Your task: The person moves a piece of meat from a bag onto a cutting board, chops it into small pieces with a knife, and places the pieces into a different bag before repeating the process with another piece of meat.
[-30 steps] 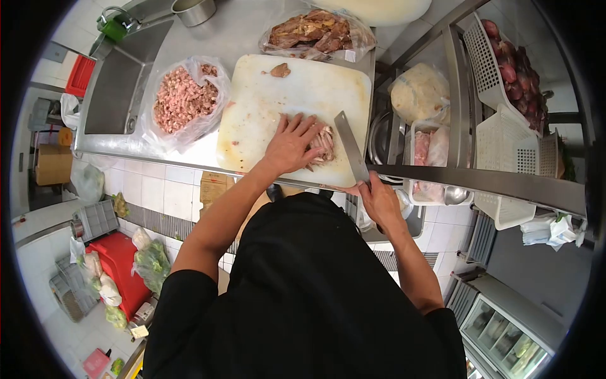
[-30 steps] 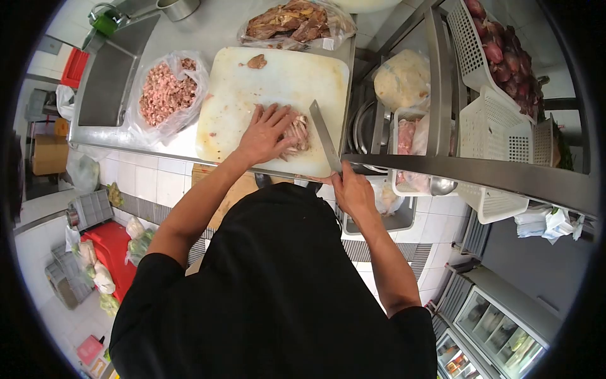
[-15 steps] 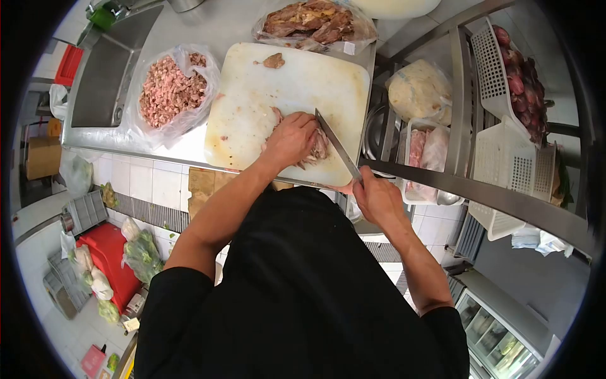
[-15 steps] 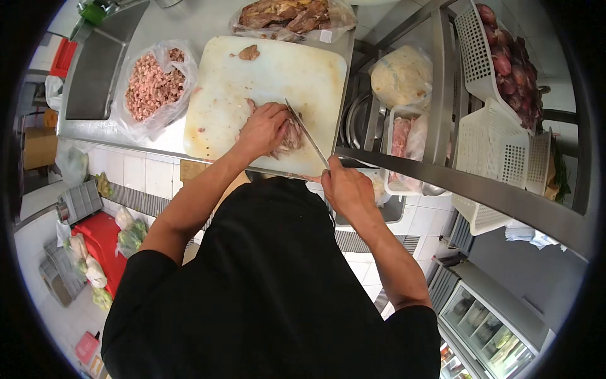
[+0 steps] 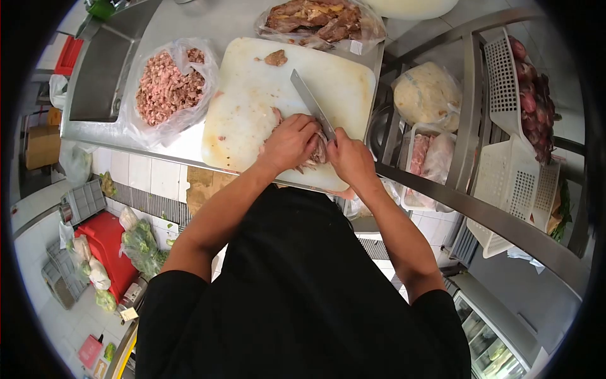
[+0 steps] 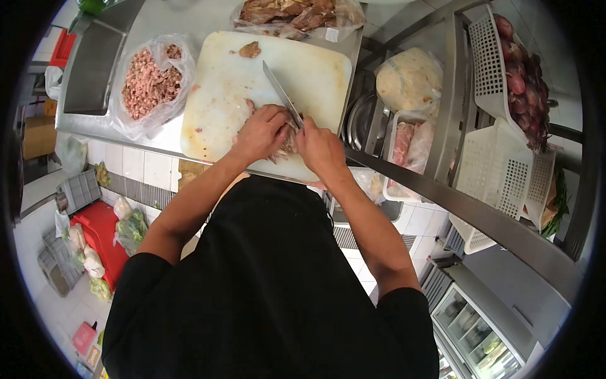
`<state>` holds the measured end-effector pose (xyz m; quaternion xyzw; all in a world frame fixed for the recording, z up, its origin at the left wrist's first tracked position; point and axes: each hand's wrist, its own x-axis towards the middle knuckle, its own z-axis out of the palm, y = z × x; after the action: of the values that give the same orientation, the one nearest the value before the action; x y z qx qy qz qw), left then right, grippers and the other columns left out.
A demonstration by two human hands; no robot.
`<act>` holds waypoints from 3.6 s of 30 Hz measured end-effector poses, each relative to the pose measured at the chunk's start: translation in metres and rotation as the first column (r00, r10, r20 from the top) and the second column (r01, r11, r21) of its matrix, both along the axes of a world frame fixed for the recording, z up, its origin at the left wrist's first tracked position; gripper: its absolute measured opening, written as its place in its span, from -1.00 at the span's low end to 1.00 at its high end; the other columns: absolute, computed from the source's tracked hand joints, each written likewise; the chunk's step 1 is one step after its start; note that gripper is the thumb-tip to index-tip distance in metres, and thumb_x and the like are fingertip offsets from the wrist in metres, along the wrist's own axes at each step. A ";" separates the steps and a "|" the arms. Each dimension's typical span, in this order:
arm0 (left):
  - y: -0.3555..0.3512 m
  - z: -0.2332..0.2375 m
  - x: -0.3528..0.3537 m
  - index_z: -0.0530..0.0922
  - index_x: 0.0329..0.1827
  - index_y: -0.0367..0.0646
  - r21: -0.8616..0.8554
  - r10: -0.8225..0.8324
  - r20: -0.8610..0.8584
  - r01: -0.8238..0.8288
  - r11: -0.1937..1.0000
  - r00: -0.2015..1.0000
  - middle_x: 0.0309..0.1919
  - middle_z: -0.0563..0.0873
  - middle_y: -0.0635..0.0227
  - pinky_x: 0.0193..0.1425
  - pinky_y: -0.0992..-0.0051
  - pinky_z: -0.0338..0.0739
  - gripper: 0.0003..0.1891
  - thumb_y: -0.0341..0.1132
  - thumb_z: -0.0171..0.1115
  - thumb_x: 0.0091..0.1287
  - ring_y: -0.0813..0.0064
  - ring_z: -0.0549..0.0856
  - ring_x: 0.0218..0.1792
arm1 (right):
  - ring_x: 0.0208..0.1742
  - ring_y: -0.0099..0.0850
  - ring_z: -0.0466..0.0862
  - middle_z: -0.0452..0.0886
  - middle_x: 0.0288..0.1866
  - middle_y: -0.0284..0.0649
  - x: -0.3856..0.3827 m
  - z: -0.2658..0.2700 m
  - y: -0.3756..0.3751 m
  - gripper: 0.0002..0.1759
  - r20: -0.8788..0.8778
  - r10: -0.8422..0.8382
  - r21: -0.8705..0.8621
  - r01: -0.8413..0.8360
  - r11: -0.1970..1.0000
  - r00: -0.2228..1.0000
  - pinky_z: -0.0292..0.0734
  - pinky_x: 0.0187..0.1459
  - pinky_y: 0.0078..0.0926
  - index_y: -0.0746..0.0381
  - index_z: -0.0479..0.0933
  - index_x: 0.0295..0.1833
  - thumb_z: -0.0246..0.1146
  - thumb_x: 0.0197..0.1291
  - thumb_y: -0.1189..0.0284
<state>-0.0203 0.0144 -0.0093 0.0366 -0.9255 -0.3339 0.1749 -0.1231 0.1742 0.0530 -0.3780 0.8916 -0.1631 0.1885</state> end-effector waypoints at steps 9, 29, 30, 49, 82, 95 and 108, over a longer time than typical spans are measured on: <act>0.002 0.002 0.002 0.61 -0.05 -0.18 -0.062 0.035 0.026 -0.034 0.998 0.999 0.00 0.66 0.22 0.38 -0.24 0.33 -0.79 -0.33 0.36 0.32 0.10 0.64 0.13 | -0.34 0.23 0.73 0.69 -0.44 0.20 0.015 0.069 0.070 -0.78 0.144 0.051 0.222 -0.082 0.972 0.988 0.59 -0.21 0.21 0.33 0.49 -0.06 0.15 0.44 0.35; 0.003 0.006 0.010 0.65 -0.01 -0.25 -0.061 0.085 -0.012 -0.086 0.994 0.996 0.06 0.68 0.15 0.33 0.22 0.54 -0.73 -0.39 0.38 0.25 0.12 0.65 0.15 | -0.33 0.25 0.72 0.68 -0.45 0.21 0.012 0.069 0.074 -0.78 0.107 0.080 0.210 -0.101 0.972 0.991 0.60 -0.22 0.22 0.30 0.49 -0.12 0.16 0.44 0.33; 0.004 0.004 0.009 0.65 -0.02 -0.25 -0.090 0.096 -0.036 -0.099 0.991 0.995 0.06 0.68 0.15 0.33 0.22 0.54 -0.74 -0.39 0.38 0.25 0.12 0.65 0.15 | -0.33 0.25 0.72 0.68 -0.45 0.21 0.012 0.065 0.073 -0.78 0.111 0.081 0.215 -0.103 0.971 0.991 0.60 -0.22 0.22 0.30 0.49 -0.12 0.16 0.44 0.33; 0.006 0.001 0.009 0.65 -0.04 -0.23 -0.104 0.160 -0.050 -0.164 0.981 0.986 0.02 0.68 0.12 0.34 0.11 0.53 -0.77 -0.40 0.37 0.27 0.05 0.66 0.12 | -0.36 0.24 0.71 0.68 -0.45 0.20 0.012 0.081 0.071 -0.75 0.114 0.125 0.163 -0.143 0.976 0.986 0.58 -0.25 0.23 0.34 0.48 -0.11 0.14 0.44 0.33; 0.000 0.000 0.008 0.66 -0.11 -0.23 -0.038 0.148 -0.091 -0.152 0.988 0.985 -0.03 0.71 0.12 0.22 0.18 0.59 -0.81 -0.43 0.38 0.23 0.07 0.68 0.06 | -0.25 0.24 0.76 0.73 -0.34 0.23 0.005 0.009 0.000 -0.73 0.060 0.053 0.096 -0.058 0.994 0.997 0.65 -0.12 0.20 0.34 0.53 -0.09 0.13 0.44 0.32; 0.003 0.003 0.012 0.66 -0.11 -0.26 -0.044 0.153 -0.010 -0.153 0.987 0.988 -0.06 0.70 0.13 0.26 0.20 0.57 -0.79 -0.38 0.37 0.24 0.08 0.67 0.04 | -0.30 0.20 0.77 0.72 -0.39 0.19 0.017 0.022 0.041 -0.77 0.088 0.096 0.210 -0.113 0.971 0.991 0.66 -0.19 0.20 0.35 0.53 -0.10 0.10 0.45 0.38; -0.006 0.006 0.020 0.64 -0.11 -0.25 -0.022 0.118 -0.026 -0.119 0.993 0.993 -0.06 0.69 0.10 0.23 0.14 0.55 -0.80 -0.43 0.36 0.23 0.03 0.65 0.04 | -0.27 0.28 0.75 0.73 -0.35 0.22 0.011 0.070 0.047 -0.73 0.123 0.143 0.176 -0.163 0.971 0.982 0.64 -0.13 0.20 0.35 0.53 -0.09 0.10 0.45 0.33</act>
<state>0.0001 0.0083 -0.0033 0.0853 -0.9233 -0.3124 0.2064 -0.1117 0.2216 0.1235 -0.4169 0.8594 -0.0850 0.2836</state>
